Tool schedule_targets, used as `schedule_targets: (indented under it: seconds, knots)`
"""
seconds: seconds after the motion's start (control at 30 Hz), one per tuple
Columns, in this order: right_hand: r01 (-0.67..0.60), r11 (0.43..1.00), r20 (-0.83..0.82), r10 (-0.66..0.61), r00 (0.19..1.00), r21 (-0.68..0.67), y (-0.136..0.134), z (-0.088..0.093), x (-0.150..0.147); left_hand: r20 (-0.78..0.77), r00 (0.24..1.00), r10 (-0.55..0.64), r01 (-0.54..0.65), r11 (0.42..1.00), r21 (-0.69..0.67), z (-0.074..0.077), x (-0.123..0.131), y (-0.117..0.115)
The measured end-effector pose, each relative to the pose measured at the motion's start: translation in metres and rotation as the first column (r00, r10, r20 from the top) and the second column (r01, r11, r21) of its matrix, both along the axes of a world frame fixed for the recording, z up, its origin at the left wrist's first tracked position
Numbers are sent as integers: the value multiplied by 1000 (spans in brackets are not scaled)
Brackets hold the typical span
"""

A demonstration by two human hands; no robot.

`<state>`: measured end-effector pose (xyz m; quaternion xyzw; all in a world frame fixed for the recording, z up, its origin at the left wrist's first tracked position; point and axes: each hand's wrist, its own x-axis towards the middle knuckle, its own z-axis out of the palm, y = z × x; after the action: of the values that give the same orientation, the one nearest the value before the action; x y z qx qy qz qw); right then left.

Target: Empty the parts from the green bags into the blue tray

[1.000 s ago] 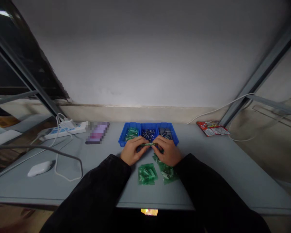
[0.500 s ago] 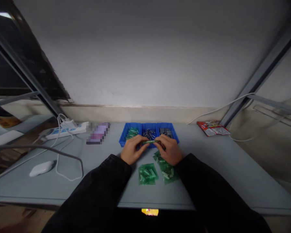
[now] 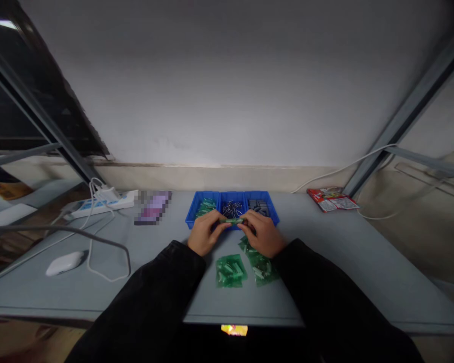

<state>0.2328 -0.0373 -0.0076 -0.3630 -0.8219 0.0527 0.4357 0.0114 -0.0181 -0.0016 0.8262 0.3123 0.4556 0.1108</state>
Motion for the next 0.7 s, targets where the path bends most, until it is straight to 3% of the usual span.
schedule_targets:
  seconds: [0.7]
  knots:
    - [-57, 996, -18, 56, 998, -66, -3, 6, -1, -47, 997, -61, 58, 996, -61, -3, 1, 0]
